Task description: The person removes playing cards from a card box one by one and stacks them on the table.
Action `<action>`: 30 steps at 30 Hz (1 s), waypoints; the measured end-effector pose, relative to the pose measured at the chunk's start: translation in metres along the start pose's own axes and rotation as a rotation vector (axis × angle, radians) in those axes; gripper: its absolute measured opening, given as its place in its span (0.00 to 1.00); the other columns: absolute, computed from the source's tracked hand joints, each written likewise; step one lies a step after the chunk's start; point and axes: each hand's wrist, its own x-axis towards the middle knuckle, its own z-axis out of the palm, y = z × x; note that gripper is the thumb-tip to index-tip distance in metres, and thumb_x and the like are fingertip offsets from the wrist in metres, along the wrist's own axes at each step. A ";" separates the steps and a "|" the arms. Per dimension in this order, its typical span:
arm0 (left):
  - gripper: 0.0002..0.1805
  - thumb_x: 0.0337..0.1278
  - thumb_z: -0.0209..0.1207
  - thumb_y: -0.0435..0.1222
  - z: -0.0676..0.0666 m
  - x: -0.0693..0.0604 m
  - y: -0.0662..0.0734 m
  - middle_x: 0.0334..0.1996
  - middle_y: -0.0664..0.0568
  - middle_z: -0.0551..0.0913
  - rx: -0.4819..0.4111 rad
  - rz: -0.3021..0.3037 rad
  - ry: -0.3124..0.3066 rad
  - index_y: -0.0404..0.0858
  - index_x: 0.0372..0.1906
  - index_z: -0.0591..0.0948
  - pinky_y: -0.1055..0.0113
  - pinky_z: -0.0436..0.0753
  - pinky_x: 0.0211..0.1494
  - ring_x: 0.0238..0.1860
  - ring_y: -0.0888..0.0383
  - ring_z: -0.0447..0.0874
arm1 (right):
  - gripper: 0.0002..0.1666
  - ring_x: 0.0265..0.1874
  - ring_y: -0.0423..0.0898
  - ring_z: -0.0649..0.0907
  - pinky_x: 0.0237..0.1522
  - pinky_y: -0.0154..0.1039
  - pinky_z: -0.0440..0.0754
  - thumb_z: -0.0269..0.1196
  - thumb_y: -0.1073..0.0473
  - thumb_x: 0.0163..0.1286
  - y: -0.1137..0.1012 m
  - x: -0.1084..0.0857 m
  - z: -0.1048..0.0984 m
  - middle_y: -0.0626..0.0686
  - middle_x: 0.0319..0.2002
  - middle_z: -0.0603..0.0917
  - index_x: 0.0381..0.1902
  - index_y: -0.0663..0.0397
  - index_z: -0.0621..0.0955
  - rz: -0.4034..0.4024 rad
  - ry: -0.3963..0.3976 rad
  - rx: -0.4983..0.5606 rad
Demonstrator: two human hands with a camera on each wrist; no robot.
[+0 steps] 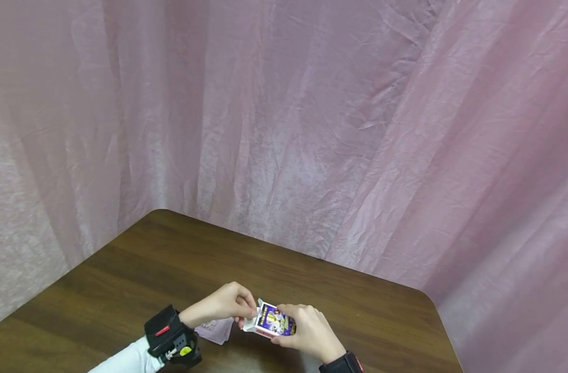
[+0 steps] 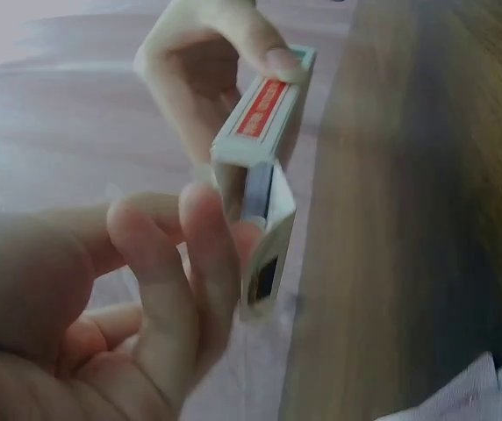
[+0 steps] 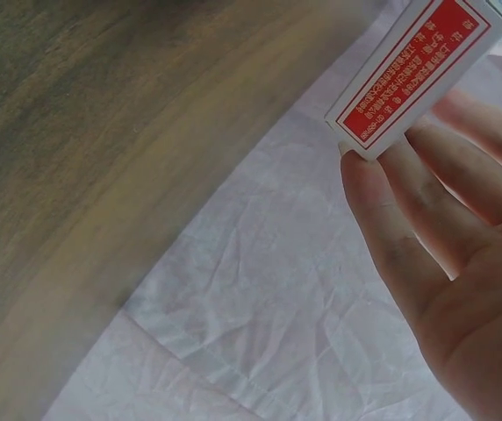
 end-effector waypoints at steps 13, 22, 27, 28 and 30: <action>0.08 0.56 0.61 0.31 0.009 -0.001 0.001 0.15 0.56 0.77 -0.049 -0.086 -0.055 0.29 0.25 0.80 0.77 0.64 0.18 0.13 0.67 0.71 | 0.32 0.34 0.32 0.79 0.31 0.28 0.76 0.72 0.39 0.51 -0.005 0.000 -0.003 0.44 0.43 0.87 0.52 0.46 0.82 -0.052 0.053 -0.031; 0.11 0.57 0.63 0.35 0.001 0.000 -0.004 0.14 0.58 0.76 -0.130 -0.149 -0.116 0.29 0.27 0.82 0.79 0.61 0.17 0.15 0.68 0.69 | 0.32 0.32 0.30 0.78 0.30 0.28 0.76 0.72 0.39 0.51 -0.003 -0.002 -0.002 0.43 0.41 0.87 0.52 0.47 0.82 -0.049 0.050 -0.013; 0.10 0.57 0.62 0.36 -0.003 -0.002 -0.003 0.14 0.58 0.74 -0.140 -0.150 -0.134 0.35 0.24 0.80 0.79 0.63 0.18 0.15 0.68 0.69 | 0.32 0.32 0.31 0.79 0.30 0.28 0.75 0.73 0.40 0.50 -0.003 -0.002 -0.003 0.42 0.41 0.87 0.51 0.46 0.82 -0.047 0.053 -0.024; 0.10 0.58 0.61 0.36 -0.004 -0.003 -0.003 0.14 0.58 0.74 -0.144 -0.148 -0.140 0.36 0.23 0.79 0.79 0.63 0.19 0.16 0.68 0.69 | 0.32 0.32 0.31 0.79 0.30 0.28 0.75 0.73 0.39 0.50 -0.003 -0.002 -0.003 0.43 0.41 0.87 0.51 0.47 0.82 -0.046 0.055 -0.024; 0.11 0.59 0.60 0.35 -0.008 -0.004 -0.003 0.14 0.58 0.75 -0.148 -0.137 -0.154 0.38 0.22 0.77 0.79 0.65 0.20 0.16 0.67 0.71 | 0.32 0.32 0.31 0.79 0.30 0.28 0.75 0.73 0.39 0.50 -0.003 -0.002 -0.004 0.43 0.41 0.87 0.51 0.47 0.82 -0.044 0.054 -0.024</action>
